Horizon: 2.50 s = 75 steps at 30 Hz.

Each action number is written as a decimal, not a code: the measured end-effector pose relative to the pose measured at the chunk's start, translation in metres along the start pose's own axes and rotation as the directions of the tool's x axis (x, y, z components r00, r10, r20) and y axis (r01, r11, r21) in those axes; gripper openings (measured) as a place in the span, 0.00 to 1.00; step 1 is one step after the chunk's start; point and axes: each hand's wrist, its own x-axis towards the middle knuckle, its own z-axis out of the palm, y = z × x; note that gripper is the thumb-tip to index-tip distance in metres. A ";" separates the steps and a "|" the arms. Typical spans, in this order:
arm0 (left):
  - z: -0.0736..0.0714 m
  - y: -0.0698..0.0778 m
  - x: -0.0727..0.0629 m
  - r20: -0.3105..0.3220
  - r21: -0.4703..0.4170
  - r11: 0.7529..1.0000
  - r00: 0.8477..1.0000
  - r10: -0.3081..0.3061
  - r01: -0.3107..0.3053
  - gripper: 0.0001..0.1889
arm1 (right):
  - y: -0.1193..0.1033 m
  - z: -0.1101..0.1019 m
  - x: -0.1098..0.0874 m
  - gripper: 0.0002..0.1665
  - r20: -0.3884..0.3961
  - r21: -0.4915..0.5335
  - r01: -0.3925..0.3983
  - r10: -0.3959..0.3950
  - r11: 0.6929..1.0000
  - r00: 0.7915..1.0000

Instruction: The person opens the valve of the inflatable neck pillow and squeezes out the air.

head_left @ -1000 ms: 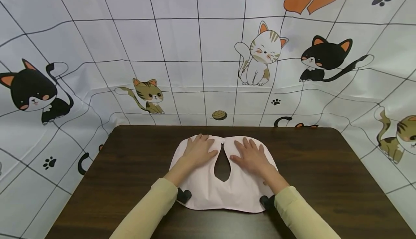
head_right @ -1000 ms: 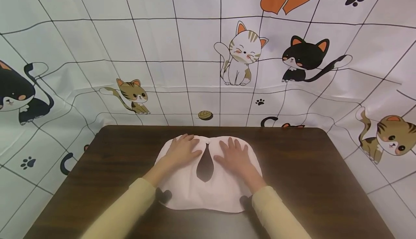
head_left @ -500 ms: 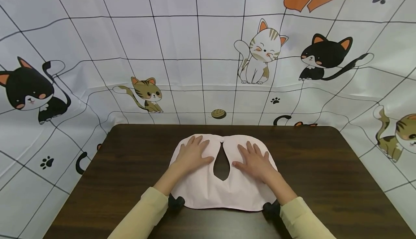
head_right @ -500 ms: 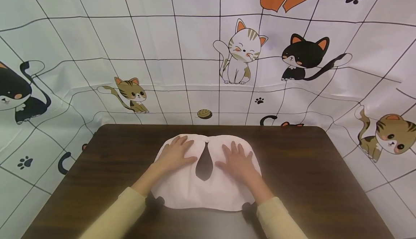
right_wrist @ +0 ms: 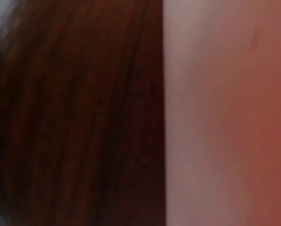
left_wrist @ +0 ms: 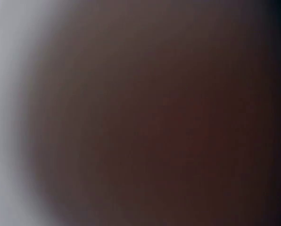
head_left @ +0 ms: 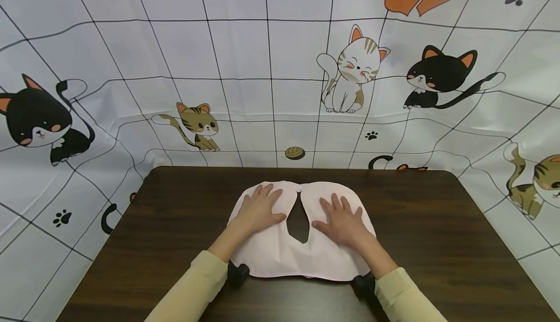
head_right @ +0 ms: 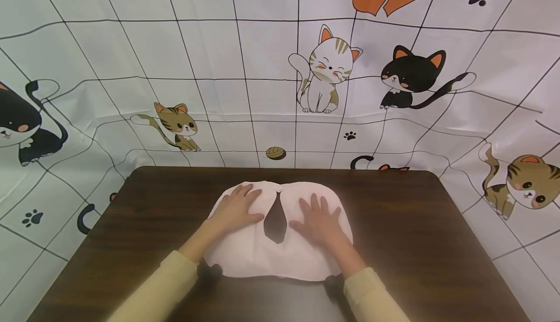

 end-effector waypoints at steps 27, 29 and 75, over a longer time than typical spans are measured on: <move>-0.015 0.011 -0.044 -0.023 -0.106 0.994 0.999 -0.040 0.037 0.44 | -0.011 -0.001 -0.039 0.43 -0.094 -0.110 0.137 -0.147 0.985 0.985; -0.012 0.009 -0.044 -0.023 -0.109 0.993 0.999 -0.041 0.038 0.45 | -0.010 0.001 -0.041 0.43 -0.099 -0.136 0.134 -0.148 0.982 0.984; -0.013 0.038 -0.102 -0.036 -0.027 0.996 0.996 0.081 -0.082 0.36 | -0.022 -0.002 -0.080 0.39 -0.130 -0.153 0.173 -0.193 0.973 0.972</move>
